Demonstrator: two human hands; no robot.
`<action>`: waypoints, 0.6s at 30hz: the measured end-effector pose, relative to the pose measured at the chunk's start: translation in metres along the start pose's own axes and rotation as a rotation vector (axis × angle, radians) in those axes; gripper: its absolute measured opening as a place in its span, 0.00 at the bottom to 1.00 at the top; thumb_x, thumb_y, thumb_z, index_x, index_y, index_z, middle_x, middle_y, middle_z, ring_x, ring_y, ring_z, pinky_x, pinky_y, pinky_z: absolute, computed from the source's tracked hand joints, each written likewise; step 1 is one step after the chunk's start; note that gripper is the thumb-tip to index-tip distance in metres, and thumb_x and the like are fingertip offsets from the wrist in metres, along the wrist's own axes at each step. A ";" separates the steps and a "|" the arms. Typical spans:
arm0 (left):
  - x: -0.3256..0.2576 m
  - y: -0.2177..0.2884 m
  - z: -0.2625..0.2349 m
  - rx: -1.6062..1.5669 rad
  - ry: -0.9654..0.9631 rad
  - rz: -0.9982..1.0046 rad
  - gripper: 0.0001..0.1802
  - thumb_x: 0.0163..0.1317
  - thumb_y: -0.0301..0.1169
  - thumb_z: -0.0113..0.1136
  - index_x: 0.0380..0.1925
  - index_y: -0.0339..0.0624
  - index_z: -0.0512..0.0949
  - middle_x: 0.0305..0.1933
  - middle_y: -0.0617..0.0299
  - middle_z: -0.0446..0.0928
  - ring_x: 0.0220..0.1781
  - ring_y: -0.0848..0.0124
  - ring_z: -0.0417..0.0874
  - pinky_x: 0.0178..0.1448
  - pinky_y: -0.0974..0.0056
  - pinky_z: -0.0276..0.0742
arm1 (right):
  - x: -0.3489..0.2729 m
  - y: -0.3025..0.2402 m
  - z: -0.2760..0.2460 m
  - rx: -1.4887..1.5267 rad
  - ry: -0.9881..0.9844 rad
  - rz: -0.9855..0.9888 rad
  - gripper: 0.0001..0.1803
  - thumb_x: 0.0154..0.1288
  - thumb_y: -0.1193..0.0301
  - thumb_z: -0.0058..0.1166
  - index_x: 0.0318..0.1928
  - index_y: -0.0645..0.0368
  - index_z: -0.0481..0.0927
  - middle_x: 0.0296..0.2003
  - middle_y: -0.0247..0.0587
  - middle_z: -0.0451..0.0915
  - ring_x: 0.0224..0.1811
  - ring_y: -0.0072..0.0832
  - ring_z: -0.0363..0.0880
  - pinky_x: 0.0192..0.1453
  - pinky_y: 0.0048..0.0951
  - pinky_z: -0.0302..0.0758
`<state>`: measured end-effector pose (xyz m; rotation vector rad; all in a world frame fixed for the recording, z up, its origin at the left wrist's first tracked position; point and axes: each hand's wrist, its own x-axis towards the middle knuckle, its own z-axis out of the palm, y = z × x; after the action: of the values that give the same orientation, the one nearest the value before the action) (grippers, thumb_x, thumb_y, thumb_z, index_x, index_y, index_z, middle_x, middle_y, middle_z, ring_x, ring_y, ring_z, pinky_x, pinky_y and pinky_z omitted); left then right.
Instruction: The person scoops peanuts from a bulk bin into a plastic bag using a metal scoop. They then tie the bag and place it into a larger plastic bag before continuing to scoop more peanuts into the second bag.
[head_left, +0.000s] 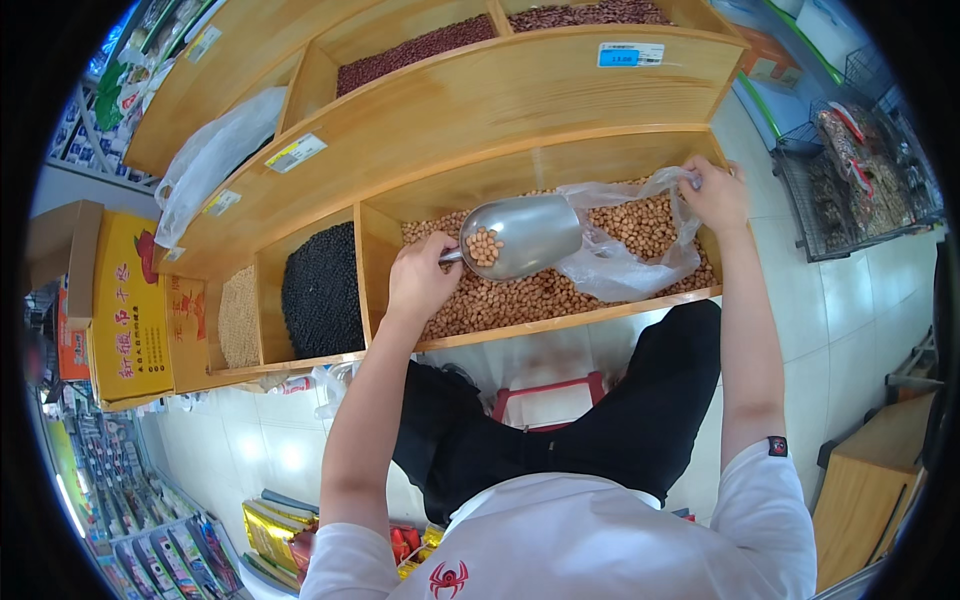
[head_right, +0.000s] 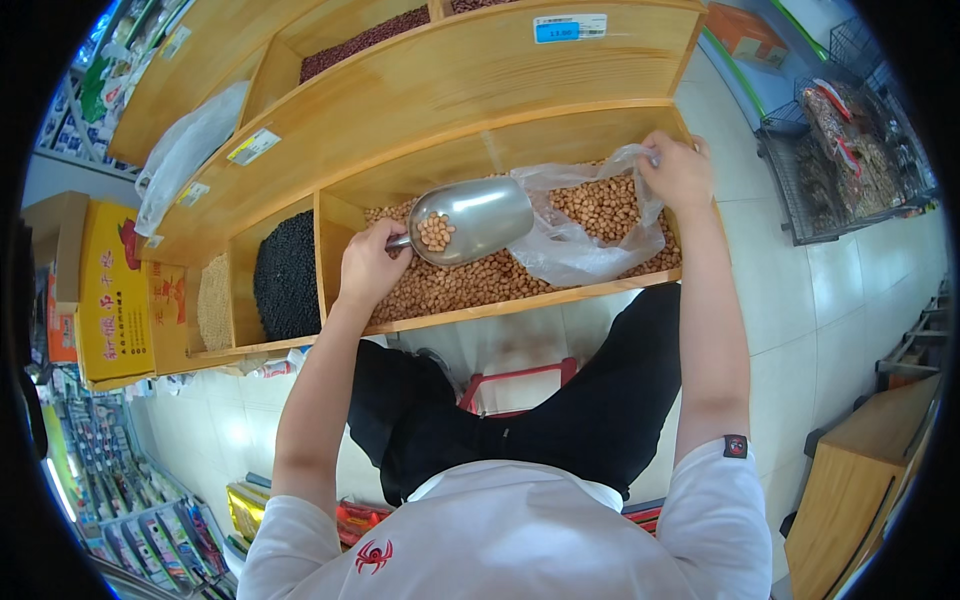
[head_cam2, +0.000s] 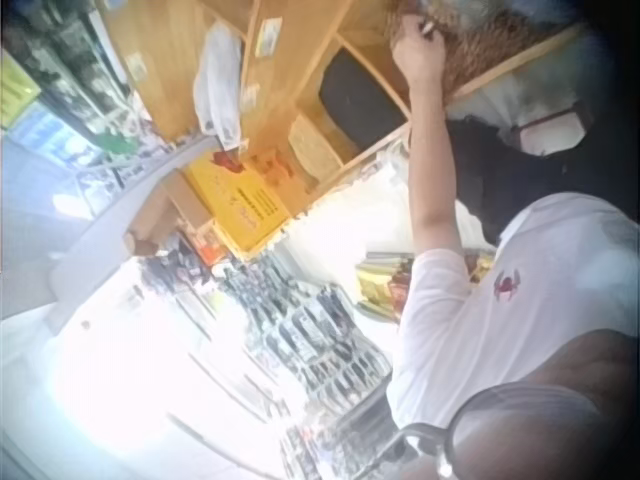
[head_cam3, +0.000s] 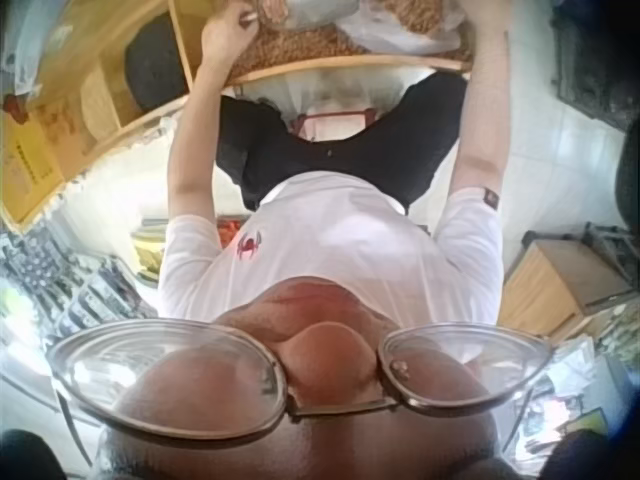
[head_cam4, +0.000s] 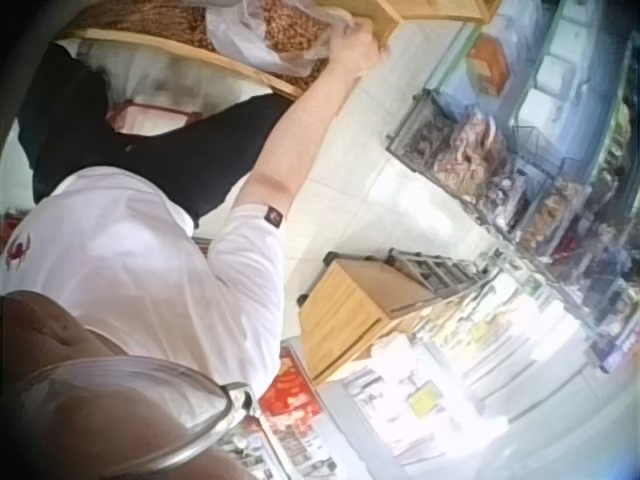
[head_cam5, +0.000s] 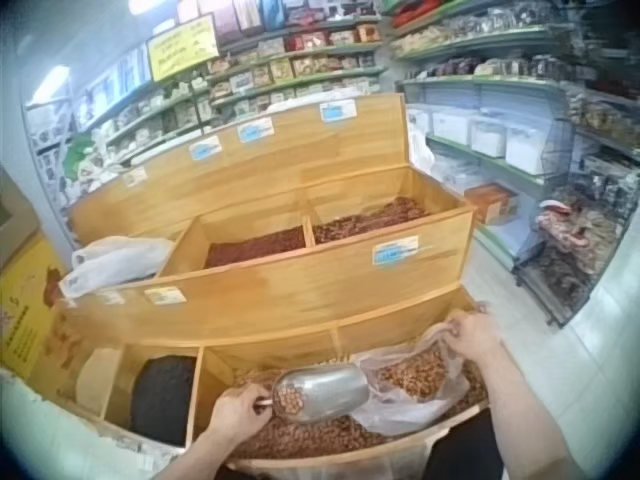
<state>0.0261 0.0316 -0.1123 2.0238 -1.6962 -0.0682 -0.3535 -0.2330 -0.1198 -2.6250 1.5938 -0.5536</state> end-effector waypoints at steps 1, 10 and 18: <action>0.004 0.008 -0.007 0.093 0.019 0.099 0.11 0.54 0.29 0.70 0.37 0.44 0.79 0.32 0.54 0.84 0.36 0.55 0.86 0.42 0.55 0.82 | 0.001 0.000 0.000 0.008 0.009 -0.002 0.09 0.63 0.61 0.59 0.41 0.47 0.82 0.33 0.37 0.87 0.40 0.37 0.86 0.72 0.47 0.63; 0.035 0.091 -0.036 0.218 -0.105 0.197 0.11 0.54 0.31 0.70 0.35 0.45 0.79 0.30 0.55 0.84 0.35 0.54 0.86 0.43 0.52 0.81 | -0.001 0.001 0.001 0.030 0.026 -0.002 0.08 0.64 0.61 0.58 0.41 0.47 0.82 0.32 0.37 0.87 0.39 0.38 0.86 0.71 0.47 0.64; 0.035 0.127 -0.061 0.239 -0.156 0.088 0.12 0.55 0.31 0.70 0.37 0.44 0.79 0.33 0.55 0.85 0.38 0.53 0.87 0.44 0.51 0.82 | 0.000 0.001 0.000 0.049 0.010 0.006 0.08 0.64 0.62 0.59 0.41 0.48 0.82 0.32 0.38 0.87 0.39 0.39 0.86 0.72 0.49 0.63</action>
<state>-0.0606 0.0060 0.0018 2.1598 -1.9701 0.0068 -0.3549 -0.2333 -0.1197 -2.5857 1.5693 -0.5981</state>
